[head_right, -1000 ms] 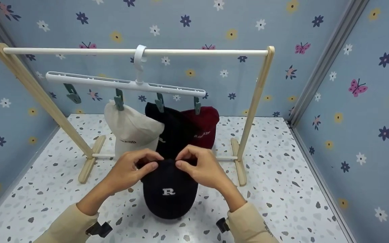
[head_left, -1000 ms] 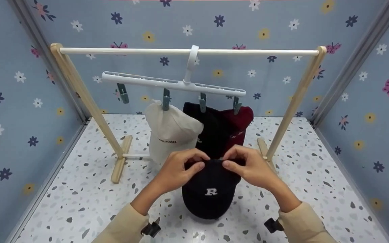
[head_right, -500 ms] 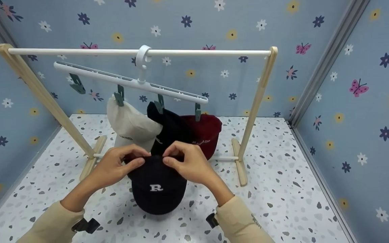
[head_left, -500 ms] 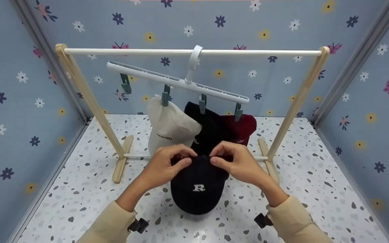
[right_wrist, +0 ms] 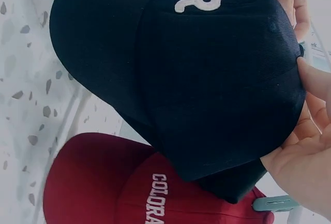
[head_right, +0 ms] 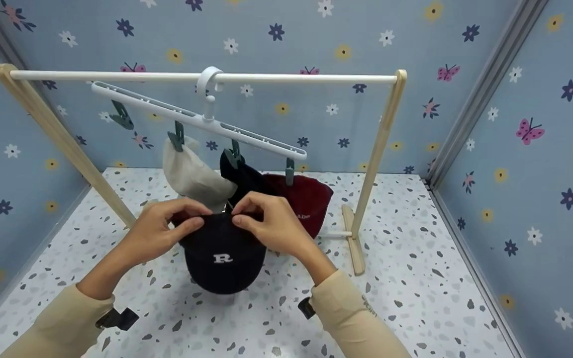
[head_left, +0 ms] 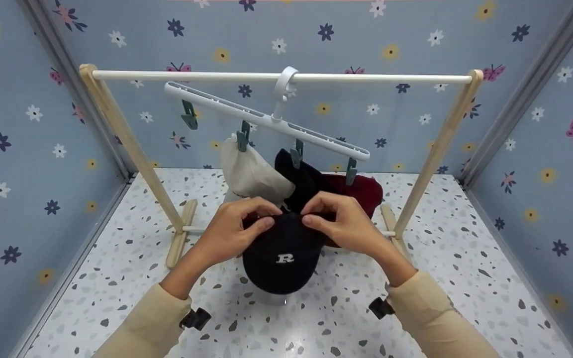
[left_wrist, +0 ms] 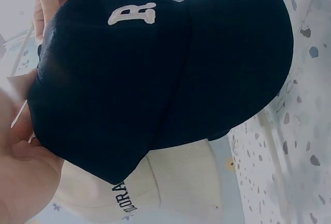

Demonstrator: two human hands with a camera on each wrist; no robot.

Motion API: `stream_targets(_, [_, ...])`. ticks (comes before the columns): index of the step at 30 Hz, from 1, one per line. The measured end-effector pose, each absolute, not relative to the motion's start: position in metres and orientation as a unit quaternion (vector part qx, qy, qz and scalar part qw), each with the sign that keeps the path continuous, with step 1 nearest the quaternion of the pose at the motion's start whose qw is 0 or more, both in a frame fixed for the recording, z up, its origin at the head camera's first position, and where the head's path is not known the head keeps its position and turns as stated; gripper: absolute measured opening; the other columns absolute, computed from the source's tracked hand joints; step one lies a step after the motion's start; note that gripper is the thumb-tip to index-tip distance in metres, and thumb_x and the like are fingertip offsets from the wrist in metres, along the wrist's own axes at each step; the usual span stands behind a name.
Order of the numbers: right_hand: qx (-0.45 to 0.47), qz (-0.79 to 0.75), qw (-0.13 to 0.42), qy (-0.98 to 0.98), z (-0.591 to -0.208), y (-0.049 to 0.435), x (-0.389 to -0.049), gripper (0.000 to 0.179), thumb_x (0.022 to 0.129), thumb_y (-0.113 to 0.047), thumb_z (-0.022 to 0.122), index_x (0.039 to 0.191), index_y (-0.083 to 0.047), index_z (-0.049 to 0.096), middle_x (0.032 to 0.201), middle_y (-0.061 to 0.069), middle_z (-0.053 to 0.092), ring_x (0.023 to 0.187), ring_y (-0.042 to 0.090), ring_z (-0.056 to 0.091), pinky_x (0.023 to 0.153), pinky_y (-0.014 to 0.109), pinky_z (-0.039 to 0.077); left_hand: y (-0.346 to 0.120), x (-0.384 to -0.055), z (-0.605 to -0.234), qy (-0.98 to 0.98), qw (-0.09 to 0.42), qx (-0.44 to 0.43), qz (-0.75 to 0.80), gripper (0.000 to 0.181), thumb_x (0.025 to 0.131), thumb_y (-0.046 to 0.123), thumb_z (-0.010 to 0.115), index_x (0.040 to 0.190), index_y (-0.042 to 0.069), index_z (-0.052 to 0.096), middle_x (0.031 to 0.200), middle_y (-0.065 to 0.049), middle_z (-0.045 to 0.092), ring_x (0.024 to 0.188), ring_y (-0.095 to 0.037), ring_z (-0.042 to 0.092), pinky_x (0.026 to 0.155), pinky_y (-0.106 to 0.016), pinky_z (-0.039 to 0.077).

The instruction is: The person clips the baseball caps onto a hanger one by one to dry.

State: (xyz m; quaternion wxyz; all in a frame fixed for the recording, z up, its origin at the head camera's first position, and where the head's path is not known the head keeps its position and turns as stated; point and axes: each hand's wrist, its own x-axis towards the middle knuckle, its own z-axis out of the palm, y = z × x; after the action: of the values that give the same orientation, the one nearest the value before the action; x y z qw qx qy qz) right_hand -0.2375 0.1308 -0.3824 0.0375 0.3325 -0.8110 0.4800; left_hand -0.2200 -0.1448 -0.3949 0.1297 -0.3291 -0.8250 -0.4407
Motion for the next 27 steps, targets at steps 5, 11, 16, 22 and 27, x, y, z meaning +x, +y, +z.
stream_targets(5, [0.335,0.473,0.038,-0.814,-0.375,0.127,-0.244,0.005,0.100,-0.016,0.077,0.104,-0.014,0.077,0.099,-0.002,0.074,0.089,0.016,0.067,0.084,0.030,0.056,-0.148,-0.224,-0.388,-0.830,0.137,-0.321,-0.436,0.015,0.103,0.015,0.073,0.115,0.021,0.078,0.112,0.010,0.076,0.102,-0.009,0.069,0.091,-0.036,0.056])
stream_targets(11, [0.331,0.470,0.041,-0.817,-0.370,0.124,-0.251,0.005,0.098,-0.016,0.079,0.103,-0.016,0.077,0.098,-0.003,0.074,0.089,0.015,0.068,0.084,0.030,0.056,-0.149,-0.228,-0.382,-0.837,0.141,-0.312,-0.427,0.015,0.103,0.016,0.073,0.116,0.021,0.078,0.112,0.012,0.076,0.104,-0.008,0.070,0.093,-0.035,0.056])
stream_targets(16, [0.331,0.468,0.045,-0.818,-0.366,0.123,-0.253,0.005,0.099,-0.016,0.078,0.103,-0.016,0.077,0.099,-0.003,0.074,0.089,0.015,0.068,0.084,0.031,0.057,-0.149,-0.229,-0.378,-0.838,0.145,-0.309,-0.427,0.015,0.102,0.015,0.073,0.115,0.020,0.078,0.112,0.011,0.077,0.105,-0.008,0.070,0.094,-0.035,0.056])
stream_targets(22, [0.329,0.466,0.050,-0.820,-0.362,0.120,-0.253,0.005,0.099,-0.016,0.078,0.103,-0.018,0.077,0.098,-0.005,0.074,0.089,0.014,0.068,0.083,0.031,0.057,-0.152,-0.230,-0.372,-0.836,0.147,-0.309,-0.430,0.015,0.102,0.013,0.074,0.115,0.019,0.078,0.112,0.010,0.077,0.105,-0.009,0.071,0.094,-0.036,0.057])
stream_targets(27, [0.333,0.470,0.051,-0.816,-0.357,0.115,-0.251,0.005,0.099,-0.017,0.078,0.104,-0.017,0.077,0.096,-0.004,0.074,0.086,0.015,0.068,0.082,0.031,0.056,-0.157,-0.230,-0.367,-0.833,0.145,-0.308,-0.435,0.015,0.102,0.013,0.074,0.114,0.018,0.079,0.111,0.010,0.077,0.105,-0.009,0.071,0.093,-0.033,0.056])
